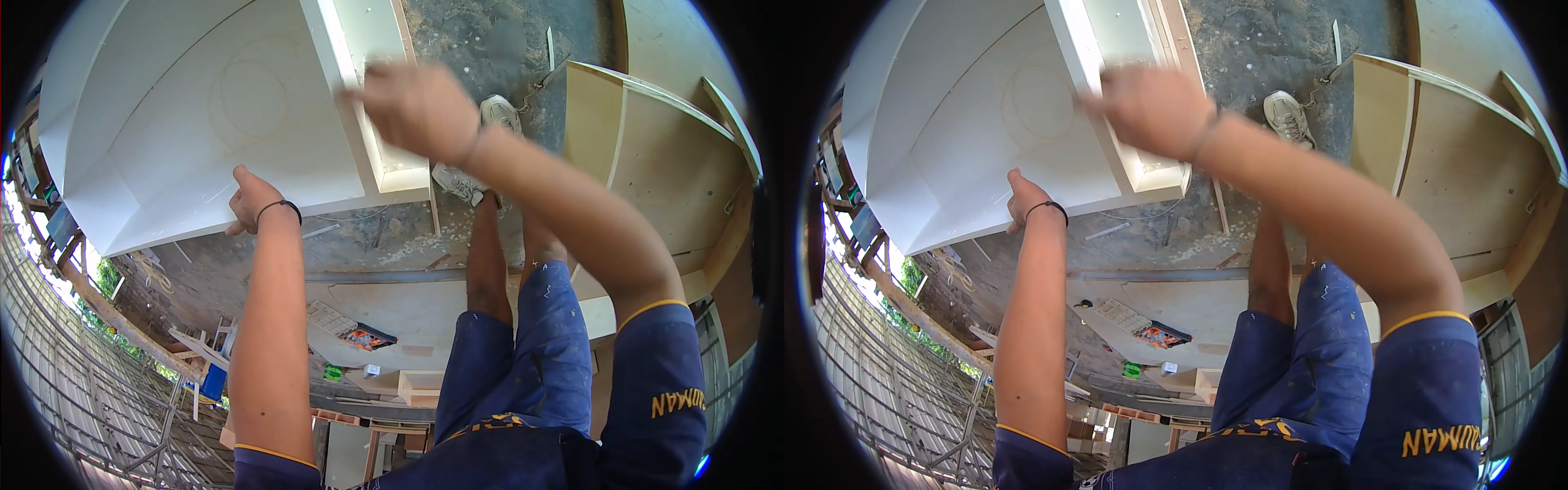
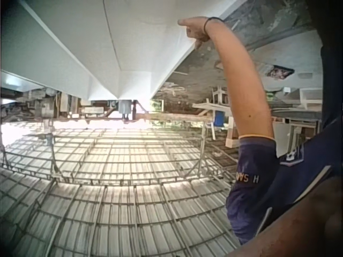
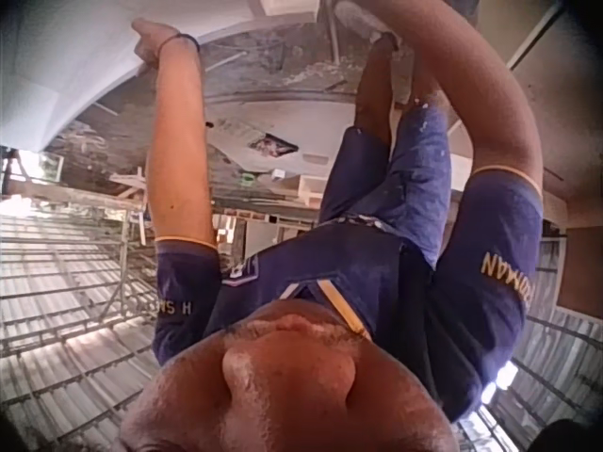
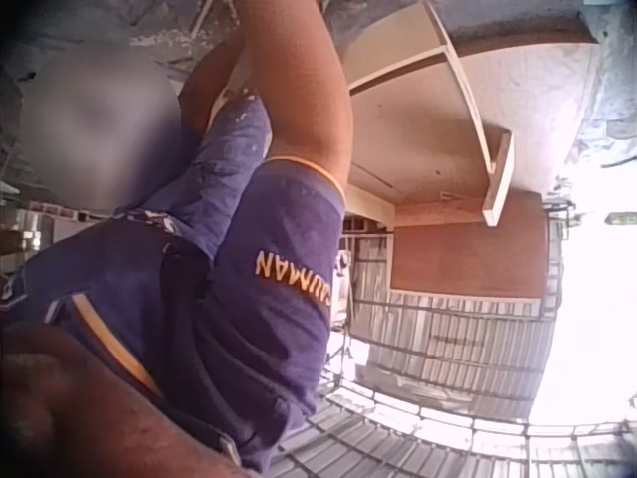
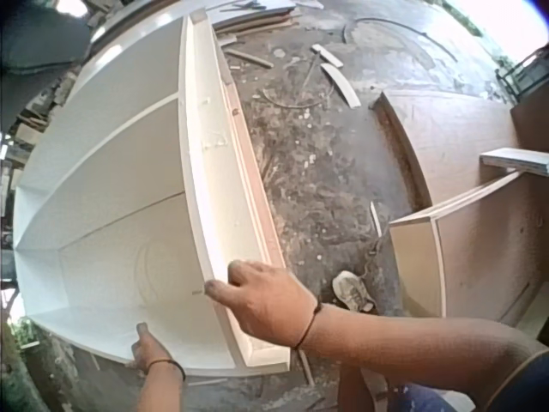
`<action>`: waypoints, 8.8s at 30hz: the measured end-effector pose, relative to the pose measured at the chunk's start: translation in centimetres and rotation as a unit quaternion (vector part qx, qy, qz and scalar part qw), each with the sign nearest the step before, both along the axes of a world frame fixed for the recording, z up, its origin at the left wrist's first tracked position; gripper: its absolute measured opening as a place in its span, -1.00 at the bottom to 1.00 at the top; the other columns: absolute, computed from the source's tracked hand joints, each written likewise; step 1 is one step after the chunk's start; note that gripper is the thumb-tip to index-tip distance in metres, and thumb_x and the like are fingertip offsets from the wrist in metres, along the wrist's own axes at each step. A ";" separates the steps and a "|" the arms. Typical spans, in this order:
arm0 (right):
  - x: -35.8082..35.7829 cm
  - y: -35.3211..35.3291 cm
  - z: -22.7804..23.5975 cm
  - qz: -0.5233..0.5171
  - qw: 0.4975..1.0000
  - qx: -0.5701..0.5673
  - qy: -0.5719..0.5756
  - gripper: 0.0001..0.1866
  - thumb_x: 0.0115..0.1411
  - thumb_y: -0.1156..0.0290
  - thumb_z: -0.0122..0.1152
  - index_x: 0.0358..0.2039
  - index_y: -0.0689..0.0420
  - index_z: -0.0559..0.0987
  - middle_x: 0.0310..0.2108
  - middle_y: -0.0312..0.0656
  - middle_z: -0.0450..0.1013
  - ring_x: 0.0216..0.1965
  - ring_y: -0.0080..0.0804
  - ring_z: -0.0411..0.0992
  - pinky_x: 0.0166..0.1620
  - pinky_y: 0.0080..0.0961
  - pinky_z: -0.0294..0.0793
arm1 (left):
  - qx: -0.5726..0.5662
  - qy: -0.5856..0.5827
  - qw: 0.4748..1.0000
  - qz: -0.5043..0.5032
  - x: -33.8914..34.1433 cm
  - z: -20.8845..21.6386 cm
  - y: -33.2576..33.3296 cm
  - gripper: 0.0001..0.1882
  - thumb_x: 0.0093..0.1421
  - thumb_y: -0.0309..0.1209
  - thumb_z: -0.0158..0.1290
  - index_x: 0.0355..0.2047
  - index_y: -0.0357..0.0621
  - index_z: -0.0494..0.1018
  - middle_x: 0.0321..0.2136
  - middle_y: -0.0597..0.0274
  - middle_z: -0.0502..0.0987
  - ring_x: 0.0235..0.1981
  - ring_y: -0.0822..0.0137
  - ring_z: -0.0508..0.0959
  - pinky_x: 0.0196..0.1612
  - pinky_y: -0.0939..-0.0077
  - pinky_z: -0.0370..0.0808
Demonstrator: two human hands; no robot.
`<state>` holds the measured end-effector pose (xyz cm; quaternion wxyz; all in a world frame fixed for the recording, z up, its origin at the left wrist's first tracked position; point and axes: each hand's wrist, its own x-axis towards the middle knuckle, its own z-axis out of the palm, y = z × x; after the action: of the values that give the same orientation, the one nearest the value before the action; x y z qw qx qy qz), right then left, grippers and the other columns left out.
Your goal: The person scrapes and trims the edges of a wooden cabinet unit using a small blade by hand.
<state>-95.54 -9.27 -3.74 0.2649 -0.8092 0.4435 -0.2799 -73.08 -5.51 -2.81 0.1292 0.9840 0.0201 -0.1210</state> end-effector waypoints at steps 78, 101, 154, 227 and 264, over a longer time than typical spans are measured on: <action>0.9 3.4 1.6 -0.098 0.987 0.112 -0.053 -0.82 -0.01 0.45 0.11 -0.34 0.02 0.55 -0.51 -0.18 0.39 -0.44 -0.15 0.45 -0.41 -0.29 0.49 | 0.025 0.012 1.000 -0.016 -0.3 1.0 -0.2 -0.42 0.03 0.09 -0.07 -0.13 -0.13 0.41 0.34 -0.07 -0.38 0.14 0.02 0.26 -0.02 0.02 0.39; 1.3 6.9 1.9 0.071 0.996 0.062 0.000 -0.81 0.00 0.48 0.11 -0.32 -0.05 0.49 -0.57 -0.25 0.31 -0.56 -0.29 0.41 -0.56 -0.39 0.41 | 0.048 0.004 0.999 -0.003 0.3 1.0 -0.1 -0.38 0.03 0.10 -0.11 -0.03 -0.07 0.39 0.34 -0.05 -0.34 0.21 0.09 0.21 -0.09 0.09 0.48; 0.4 1.0 1.0 -0.089 0.995 0.038 -0.027 -0.86 0.02 0.50 0.13 -0.37 -0.02 0.49 -0.57 -0.25 0.37 -0.55 -0.24 0.43 -0.54 -0.37 0.42 | 0.031 -0.002 1.000 -0.005 -0.9 0.0 -0.5 -0.40 -0.02 0.13 -0.05 -0.14 -0.06 0.42 0.34 -0.10 -0.40 0.14 -0.05 0.28 0.02 0.03 0.36; 0.7 2.5 1.6 0.034 0.994 -0.029 0.095 -0.95 -0.01 0.43 0.17 -0.50 0.05 0.49 -0.61 -0.20 0.36 -0.59 -0.27 0.42 -0.56 -0.38 0.42 | 0.011 0.024 1.000 -0.015 -1.5 1.9 -0.3 -0.41 0.06 0.07 -0.06 -0.08 -0.14 0.44 0.34 -0.09 -0.40 0.25 0.04 0.14 -0.04 0.09 0.49; 1.1 8.1 3.3 0.143 0.983 0.035 0.106 -0.90 0.06 0.38 0.09 -0.37 0.01 0.49 -0.53 -0.24 0.46 -0.51 -0.33 0.51 -0.54 -0.36 0.47 | 0.034 -0.006 0.999 0.002 -0.4 1.1 -0.1 -0.40 0.04 0.11 -0.07 -0.11 -0.10 0.47 0.33 -0.18 -0.38 0.24 -0.04 0.15 0.04 0.06 0.38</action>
<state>-94.42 -1.15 -0.39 0.2818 -0.8797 0.3582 -0.1358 -73.48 -5.62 -1.73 0.0963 0.9885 0.0249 -0.1138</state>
